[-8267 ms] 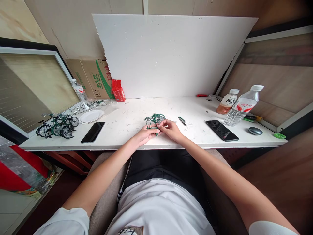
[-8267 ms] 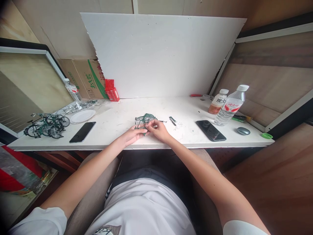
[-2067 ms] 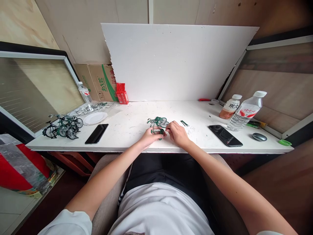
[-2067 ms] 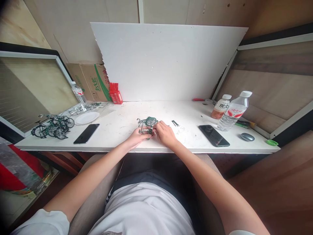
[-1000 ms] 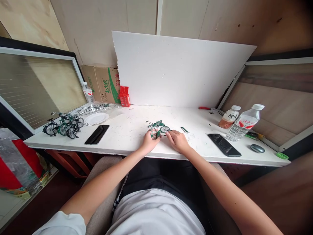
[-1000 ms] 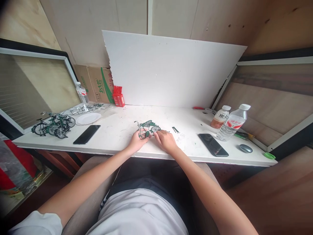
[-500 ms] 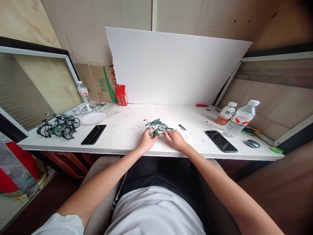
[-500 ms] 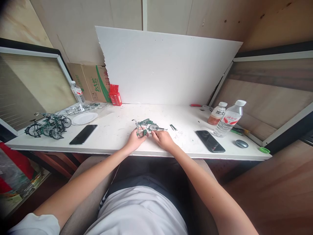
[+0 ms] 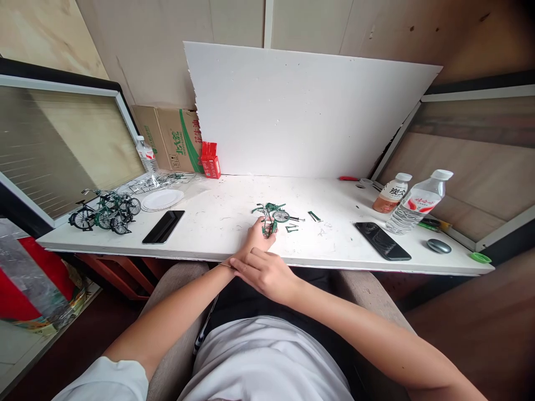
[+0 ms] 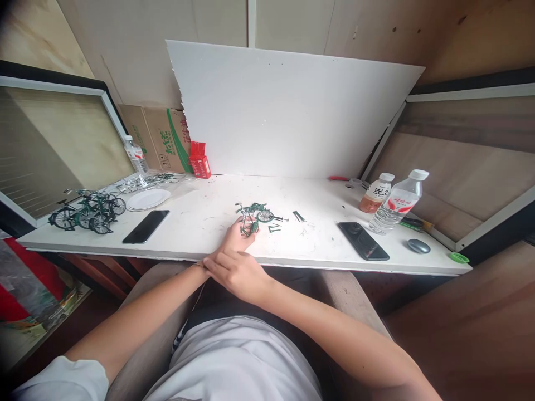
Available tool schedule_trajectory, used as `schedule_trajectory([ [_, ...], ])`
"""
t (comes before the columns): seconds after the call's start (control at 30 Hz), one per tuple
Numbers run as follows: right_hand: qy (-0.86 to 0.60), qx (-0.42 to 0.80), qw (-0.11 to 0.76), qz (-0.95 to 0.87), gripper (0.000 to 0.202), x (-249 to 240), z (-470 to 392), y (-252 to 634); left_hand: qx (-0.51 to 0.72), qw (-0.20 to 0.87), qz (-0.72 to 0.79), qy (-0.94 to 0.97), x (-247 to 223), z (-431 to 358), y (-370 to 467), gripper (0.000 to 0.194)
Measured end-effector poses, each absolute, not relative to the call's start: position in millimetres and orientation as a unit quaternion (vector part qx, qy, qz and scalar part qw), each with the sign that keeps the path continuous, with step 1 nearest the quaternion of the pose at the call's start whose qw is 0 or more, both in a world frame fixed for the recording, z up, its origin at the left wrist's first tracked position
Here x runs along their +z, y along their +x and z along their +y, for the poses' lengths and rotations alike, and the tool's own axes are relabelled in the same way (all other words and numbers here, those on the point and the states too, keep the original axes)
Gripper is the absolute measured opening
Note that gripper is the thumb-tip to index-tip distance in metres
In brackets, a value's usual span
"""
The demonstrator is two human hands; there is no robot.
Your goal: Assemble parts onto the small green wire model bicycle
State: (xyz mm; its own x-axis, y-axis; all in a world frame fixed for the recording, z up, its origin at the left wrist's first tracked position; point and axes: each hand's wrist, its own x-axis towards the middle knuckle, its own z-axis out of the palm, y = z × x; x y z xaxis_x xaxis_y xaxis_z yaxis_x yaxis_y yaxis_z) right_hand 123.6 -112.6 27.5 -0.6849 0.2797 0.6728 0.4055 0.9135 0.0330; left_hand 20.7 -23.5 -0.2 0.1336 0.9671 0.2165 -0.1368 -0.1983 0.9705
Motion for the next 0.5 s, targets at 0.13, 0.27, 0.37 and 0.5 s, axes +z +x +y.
schedule_trajectory([
  [0.13,-0.182,-0.086,0.333,-0.921,0.039,21,-125,116,0.529,0.413,0.402,0.623,1,-29,25,0.041],
  [0.27,-0.175,-0.101,0.324,-0.924,0.033,26,-135,110,0.508,0.385,0.406,0.655,6,-33,27,0.043],
  [0.37,-0.169,-0.113,0.3,-0.932,0.036,26,-142,101,0.519,0.378,0.398,0.655,8,-34,27,0.042],
  [0.5,-0.171,-0.104,0.313,-0.929,0.039,22,-139,101,0.523,0.418,0.391,0.632,5,-31,26,0.044],
])
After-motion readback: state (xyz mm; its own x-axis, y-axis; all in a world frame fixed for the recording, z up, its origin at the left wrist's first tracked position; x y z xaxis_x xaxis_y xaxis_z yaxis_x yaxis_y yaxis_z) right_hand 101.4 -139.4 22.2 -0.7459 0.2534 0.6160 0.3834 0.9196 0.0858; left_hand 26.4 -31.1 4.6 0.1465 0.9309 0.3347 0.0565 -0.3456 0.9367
